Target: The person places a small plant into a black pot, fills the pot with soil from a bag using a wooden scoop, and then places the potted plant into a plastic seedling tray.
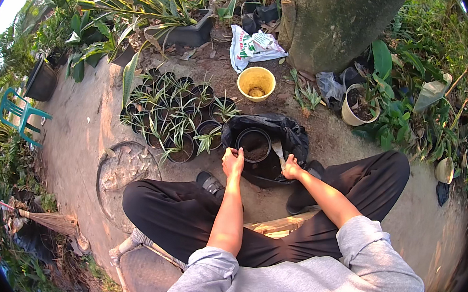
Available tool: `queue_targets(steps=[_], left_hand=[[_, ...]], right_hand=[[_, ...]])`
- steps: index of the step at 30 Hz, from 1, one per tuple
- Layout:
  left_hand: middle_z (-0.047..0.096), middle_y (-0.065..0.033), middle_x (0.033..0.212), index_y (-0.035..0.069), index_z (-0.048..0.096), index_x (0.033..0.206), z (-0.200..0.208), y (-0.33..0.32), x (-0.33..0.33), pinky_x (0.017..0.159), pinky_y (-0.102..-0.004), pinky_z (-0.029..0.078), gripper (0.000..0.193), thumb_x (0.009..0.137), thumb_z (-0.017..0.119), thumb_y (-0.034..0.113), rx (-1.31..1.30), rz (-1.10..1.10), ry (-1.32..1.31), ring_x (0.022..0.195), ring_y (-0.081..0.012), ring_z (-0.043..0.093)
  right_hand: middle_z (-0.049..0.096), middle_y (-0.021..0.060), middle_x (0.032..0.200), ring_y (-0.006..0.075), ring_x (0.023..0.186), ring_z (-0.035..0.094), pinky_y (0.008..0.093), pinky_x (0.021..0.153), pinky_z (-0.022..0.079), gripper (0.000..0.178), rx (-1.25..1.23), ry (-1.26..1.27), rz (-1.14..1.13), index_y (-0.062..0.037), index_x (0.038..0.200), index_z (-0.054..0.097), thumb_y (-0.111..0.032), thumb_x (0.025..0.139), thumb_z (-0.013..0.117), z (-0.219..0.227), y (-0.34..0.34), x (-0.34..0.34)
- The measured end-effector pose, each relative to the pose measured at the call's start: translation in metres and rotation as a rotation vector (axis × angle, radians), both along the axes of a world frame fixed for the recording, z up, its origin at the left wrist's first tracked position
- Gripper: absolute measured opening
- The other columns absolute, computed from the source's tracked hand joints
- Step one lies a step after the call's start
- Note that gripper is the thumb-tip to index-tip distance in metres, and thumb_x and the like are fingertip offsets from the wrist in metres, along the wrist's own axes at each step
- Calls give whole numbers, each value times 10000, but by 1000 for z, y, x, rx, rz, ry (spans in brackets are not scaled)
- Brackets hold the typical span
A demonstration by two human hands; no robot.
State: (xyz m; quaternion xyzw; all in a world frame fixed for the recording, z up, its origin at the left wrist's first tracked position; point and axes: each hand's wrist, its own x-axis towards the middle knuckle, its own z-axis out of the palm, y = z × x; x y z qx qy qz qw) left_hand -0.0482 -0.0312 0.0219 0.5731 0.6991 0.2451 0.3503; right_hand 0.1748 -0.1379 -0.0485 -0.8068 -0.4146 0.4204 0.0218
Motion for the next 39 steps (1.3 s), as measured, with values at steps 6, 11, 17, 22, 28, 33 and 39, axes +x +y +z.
queue_targets(steps=[6, 11, 17, 22, 28, 33, 39], left_hand=[[684, -69, 814, 84, 645, 903, 5, 2, 3, 731, -414, 516, 276, 853, 698, 350, 83, -16, -46, 812, -281, 682], [672, -65, 786, 73, 651, 900, 17, 7, 24, 716, -394, 515, 262, 860, 690, 330, 137, -90, -134, 762, -256, 670], [685, -90, 797, 37, 660, 920, 27, 17, 68, 719, -360, 513, 239, 871, 698, 268, 199, -232, -275, 756, -230, 669], [690, -80, 836, 25, 660, 1013, 19, 30, 117, 675, -316, 510, 213, 917, 660, 215, 143, -401, -518, 753, -166, 664], [608, -135, 1219, 58, 498, 1327, 28, 48, 178, 629, -323, 566, 430, 964, 606, 264, -351, -472, -709, 867, -222, 689], [570, -141, 1309, 46, 451, 1365, 21, 65, 220, 747, -377, 570, 500, 982, 567, 345, -492, -446, -712, 1019, -274, 669], [520, -125, 1353, 53, 461, 1357, 10, 83, 240, 802, -414, 565, 504, 984, 557, 378, -565, -305, -856, 1078, -298, 635]], right_hand=[[655, 226, 1107, 300, 889, 695, 397, 716, 581, 576, 50, 160, -1, 46, 1272, 495, -270, 844, 716, 25, 13, 18], [698, 66, 888, 143, 631, 663, 292, 538, 538, 212, 273, 336, -229, -29, 1075, 643, -183, 928, 634, 52, 30, 46], [689, 75, 891, 133, 629, 650, 283, 509, 513, 230, 408, 407, -454, -18, 1099, 619, -180, 937, 599, 66, 47, 94], [678, 62, 905, 138, 654, 635, 295, 519, 518, 332, 436, 395, -662, -25, 1247, 533, -169, 950, 566, 54, 64, 137], [676, 76, 998, 159, 824, 645, 300, 556, 530, 437, 421, 209, -712, -74, 1365, 491, -172, 946, 564, 33, 90, 169], [285, 88, 1559, 338, 1414, 310, 463, 1152, 313, 532, 266, 23, -510, -169, 1471, 401, -196, 954, 524, 7, 102, 197], [47, 30, 1640, 420, 1479, 57, 508, 1189, 220, 630, 170, -104, -398, -205, 1535, 297, -245, 955, 541, -14, 125, 211]])
